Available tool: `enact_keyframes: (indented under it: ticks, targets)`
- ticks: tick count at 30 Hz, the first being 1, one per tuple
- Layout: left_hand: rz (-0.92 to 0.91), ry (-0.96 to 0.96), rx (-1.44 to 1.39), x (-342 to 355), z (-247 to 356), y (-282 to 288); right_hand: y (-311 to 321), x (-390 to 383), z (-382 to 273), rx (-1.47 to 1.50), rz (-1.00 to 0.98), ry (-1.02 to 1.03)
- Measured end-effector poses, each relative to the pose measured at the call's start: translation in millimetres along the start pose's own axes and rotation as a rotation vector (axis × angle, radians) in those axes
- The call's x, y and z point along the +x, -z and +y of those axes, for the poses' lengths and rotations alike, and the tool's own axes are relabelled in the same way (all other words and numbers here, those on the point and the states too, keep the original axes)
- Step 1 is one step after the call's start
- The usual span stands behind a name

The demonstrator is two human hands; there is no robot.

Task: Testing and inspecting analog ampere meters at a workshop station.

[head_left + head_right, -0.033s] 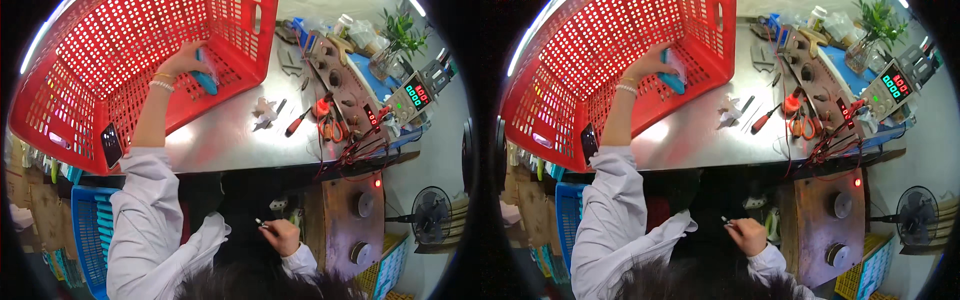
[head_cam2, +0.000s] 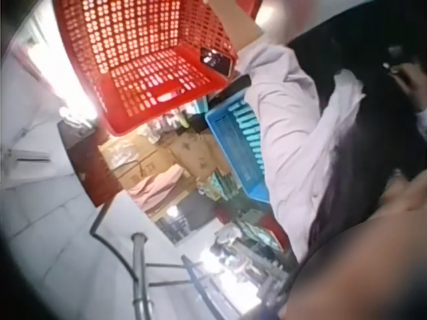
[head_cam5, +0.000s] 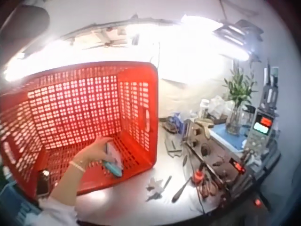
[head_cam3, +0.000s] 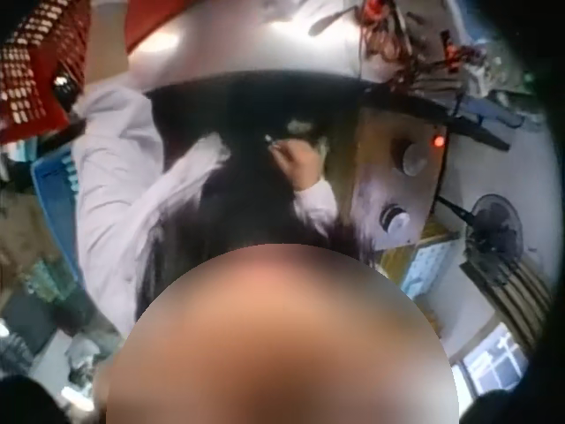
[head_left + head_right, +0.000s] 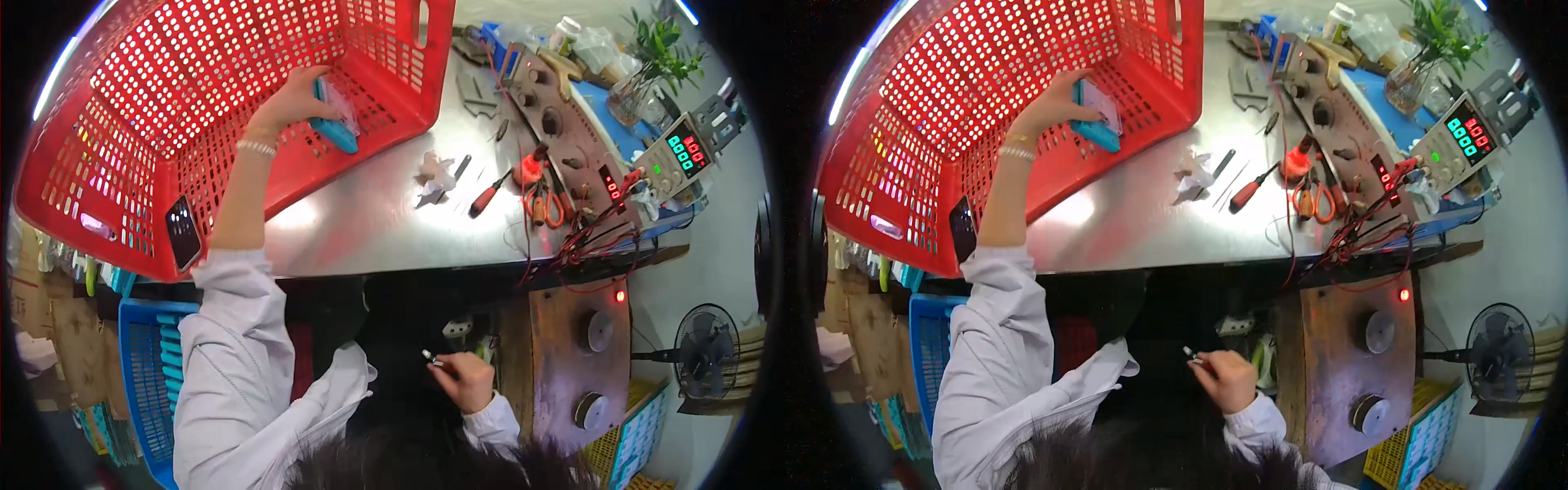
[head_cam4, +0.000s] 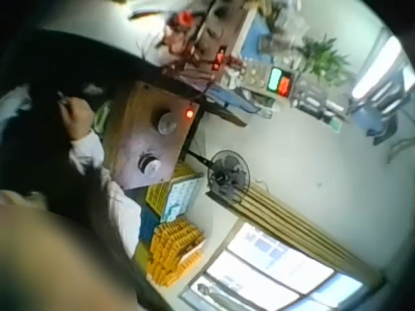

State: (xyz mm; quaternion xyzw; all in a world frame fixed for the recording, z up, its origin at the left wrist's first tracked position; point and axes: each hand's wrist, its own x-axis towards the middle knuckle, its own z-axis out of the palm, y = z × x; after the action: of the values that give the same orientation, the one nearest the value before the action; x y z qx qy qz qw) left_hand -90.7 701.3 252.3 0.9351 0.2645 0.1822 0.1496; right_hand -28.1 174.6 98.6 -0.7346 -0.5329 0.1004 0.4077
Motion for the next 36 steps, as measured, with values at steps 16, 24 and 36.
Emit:
enact_keyframes:
  ticks: [16,24,36]
  targets:
    - [0.157,0.169,-1.005,-239,92,-124,-77,102,-38,0.300,0.115,0.109]
    - [0.166,0.168,-0.960,-249,91,-122,-91,97,-52,0.301,0.144,-0.028]
    - [0.189,0.154,-0.916,-250,85,-129,-77,101,-42,0.419,0.251,-0.116]
